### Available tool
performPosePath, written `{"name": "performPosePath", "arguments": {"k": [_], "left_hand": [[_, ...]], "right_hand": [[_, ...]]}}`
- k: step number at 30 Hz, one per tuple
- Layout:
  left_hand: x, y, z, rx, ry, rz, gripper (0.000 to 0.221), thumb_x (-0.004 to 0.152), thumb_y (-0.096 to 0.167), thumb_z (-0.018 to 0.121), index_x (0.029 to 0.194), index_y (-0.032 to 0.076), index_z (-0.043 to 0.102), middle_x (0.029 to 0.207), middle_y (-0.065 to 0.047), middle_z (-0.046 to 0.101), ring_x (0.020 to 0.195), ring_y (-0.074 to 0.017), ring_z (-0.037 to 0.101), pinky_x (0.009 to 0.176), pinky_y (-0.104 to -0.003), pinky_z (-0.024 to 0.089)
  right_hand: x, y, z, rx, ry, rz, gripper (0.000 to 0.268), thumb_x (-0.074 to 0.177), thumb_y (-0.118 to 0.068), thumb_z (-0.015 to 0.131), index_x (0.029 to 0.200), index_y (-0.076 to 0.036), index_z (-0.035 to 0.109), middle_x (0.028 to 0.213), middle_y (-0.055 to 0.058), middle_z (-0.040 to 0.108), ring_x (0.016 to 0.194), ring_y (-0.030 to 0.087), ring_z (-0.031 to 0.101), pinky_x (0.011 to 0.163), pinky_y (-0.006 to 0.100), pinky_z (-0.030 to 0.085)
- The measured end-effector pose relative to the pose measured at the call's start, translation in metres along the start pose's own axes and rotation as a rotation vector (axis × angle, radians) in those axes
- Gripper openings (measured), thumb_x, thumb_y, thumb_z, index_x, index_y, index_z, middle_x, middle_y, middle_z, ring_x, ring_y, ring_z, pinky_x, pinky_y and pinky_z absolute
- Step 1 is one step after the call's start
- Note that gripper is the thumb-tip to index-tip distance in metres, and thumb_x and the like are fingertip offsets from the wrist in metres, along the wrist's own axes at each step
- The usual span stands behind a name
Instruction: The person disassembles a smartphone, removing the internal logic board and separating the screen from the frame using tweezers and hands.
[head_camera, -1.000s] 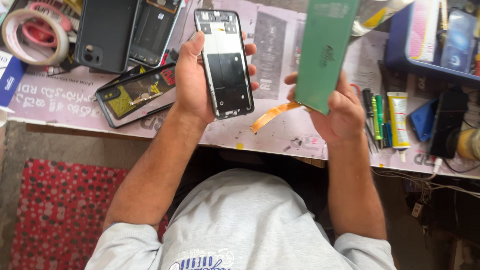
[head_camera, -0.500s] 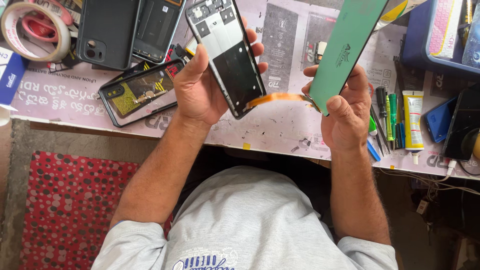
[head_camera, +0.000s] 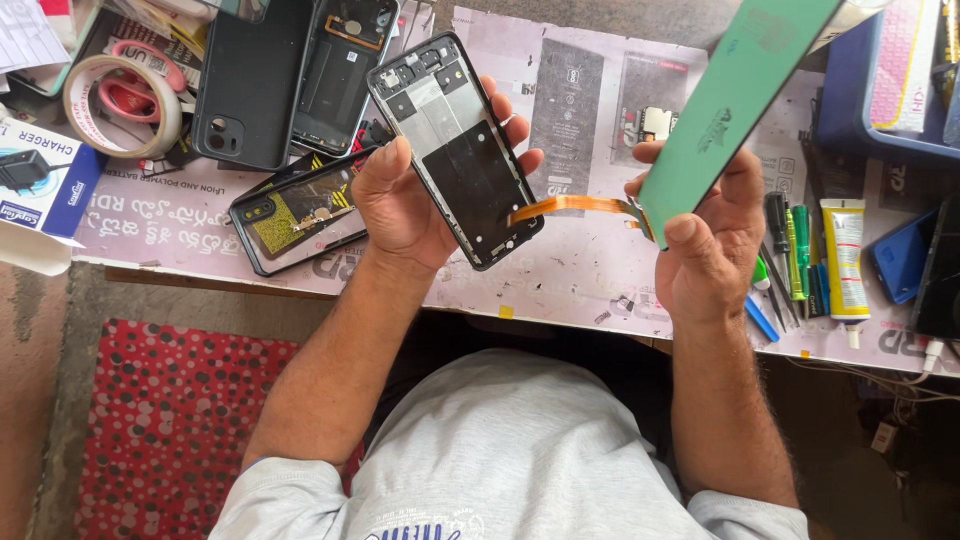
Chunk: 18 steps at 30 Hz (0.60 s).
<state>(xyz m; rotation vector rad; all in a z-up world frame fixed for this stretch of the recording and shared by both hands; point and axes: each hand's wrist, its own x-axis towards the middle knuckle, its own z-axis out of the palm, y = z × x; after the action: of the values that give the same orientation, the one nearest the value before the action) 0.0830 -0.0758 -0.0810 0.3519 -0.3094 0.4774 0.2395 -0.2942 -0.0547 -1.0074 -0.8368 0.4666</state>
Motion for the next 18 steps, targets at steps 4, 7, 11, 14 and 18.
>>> {"name": "performPosePath", "arguments": {"k": [4,7,11,14,18], "left_hand": [[0.000,0.001,-0.002,-0.031,-0.012,-0.028,0.079,0.092,0.041,0.076,0.148,-0.005,0.045,0.139,-0.019,0.060,0.134,-0.0308,0.059,0.125,-0.053,0.041],[0.001,0.000,-0.004,-0.038,-0.028,-0.016,0.081,0.090,0.043,0.077,0.148,-0.005,0.046,0.141,-0.020,0.060,0.135,-0.0315,0.058,0.126,-0.053,0.039],[-0.002,0.000,-0.011,-0.021,0.002,0.002,0.081,0.090,0.043,0.078,0.148,-0.004,0.047,0.143,-0.020,0.059,0.136,-0.0314,0.057,0.124,-0.052,0.037],[-0.003,-0.001,-0.012,-0.020,0.018,0.011,0.080,0.089,0.042,0.079,0.148,-0.002,0.048,0.142,-0.019,0.059,0.136,-0.0311,0.057,0.123,-0.052,0.037],[-0.001,-0.001,-0.007,-0.027,0.024,0.013,0.080,0.087,0.041,0.079,0.146,-0.002,0.049,0.140,-0.018,0.060,0.133,-0.0306,0.056,0.124,-0.053,0.037]], "right_hand": [[-0.001,0.000,0.000,-0.001,0.018,-0.010,0.060,0.098,-0.024,0.084,0.142,-0.004,0.049,0.130,0.026,0.066,0.108,0.026,0.071,0.098,0.037,0.060],[-0.003,0.001,-0.002,-0.008,0.011,-0.018,0.059,0.099,-0.024,0.084,0.144,-0.003,0.051,0.128,0.025,0.066,0.108,0.025,0.071,0.098,0.037,0.060],[-0.009,0.004,-0.005,-0.015,0.013,0.000,0.058,0.100,-0.025,0.084,0.143,-0.003,0.051,0.129,0.025,0.066,0.109,0.025,0.071,0.099,0.037,0.060],[-0.011,0.005,-0.005,-0.021,0.017,0.007,0.059,0.099,-0.026,0.084,0.143,-0.004,0.051,0.131,0.025,0.066,0.109,0.026,0.072,0.099,0.037,0.061],[-0.013,0.007,-0.006,0.000,0.025,0.003,0.060,0.099,-0.026,0.084,0.143,-0.002,0.051,0.130,0.024,0.066,0.110,0.025,0.068,0.100,0.037,0.060]]}}
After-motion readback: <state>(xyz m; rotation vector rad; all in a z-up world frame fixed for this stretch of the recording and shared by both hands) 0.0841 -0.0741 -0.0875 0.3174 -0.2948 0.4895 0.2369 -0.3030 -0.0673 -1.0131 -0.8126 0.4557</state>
